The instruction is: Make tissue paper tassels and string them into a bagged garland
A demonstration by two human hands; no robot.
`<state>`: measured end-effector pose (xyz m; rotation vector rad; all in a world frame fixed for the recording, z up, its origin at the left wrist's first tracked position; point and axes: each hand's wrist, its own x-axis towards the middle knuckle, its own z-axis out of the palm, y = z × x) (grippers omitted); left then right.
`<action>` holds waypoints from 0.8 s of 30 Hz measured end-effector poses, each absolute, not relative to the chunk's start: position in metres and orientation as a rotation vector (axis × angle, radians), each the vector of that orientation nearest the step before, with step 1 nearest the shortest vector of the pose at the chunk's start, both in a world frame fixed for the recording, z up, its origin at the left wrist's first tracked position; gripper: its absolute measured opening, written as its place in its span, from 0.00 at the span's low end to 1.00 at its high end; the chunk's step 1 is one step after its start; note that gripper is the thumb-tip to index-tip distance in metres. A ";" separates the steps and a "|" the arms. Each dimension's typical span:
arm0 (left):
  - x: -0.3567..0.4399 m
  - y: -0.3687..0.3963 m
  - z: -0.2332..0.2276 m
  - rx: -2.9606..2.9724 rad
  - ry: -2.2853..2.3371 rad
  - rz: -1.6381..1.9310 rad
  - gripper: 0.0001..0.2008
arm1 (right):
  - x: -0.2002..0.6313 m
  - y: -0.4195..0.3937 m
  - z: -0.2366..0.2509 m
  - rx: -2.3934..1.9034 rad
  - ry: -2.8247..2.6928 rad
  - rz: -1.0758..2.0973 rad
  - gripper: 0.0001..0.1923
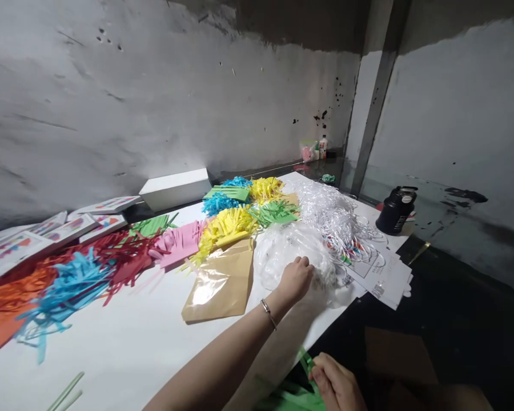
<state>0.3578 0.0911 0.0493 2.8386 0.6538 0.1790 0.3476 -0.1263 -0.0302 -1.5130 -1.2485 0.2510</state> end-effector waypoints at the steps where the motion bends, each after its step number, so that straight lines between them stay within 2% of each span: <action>1: 0.356 0.090 0.052 2.830 0.664 0.191 0.11 | 0.347 -0.126 -0.028 -1.505 -1.245 0.273 0.23; 6: 0.327 0.082 0.076 2.734 0.682 0.283 0.07 | 0.344 -0.125 -0.021 -1.493 -1.242 0.303 0.21; 12: 0.227 0.040 0.098 2.575 0.484 0.240 0.10 | 0.337 -0.123 0.002 -1.497 -1.268 0.249 0.18; 19: 0.143 -0.005 0.083 2.266 0.670 0.328 0.11 | 0.298 -0.091 0.039 -1.360 -1.624 -0.052 0.10; 24: 0.114 -0.008 0.070 2.290 0.785 0.367 0.19 | 0.269 -0.080 0.039 -1.305 -1.729 -0.098 0.10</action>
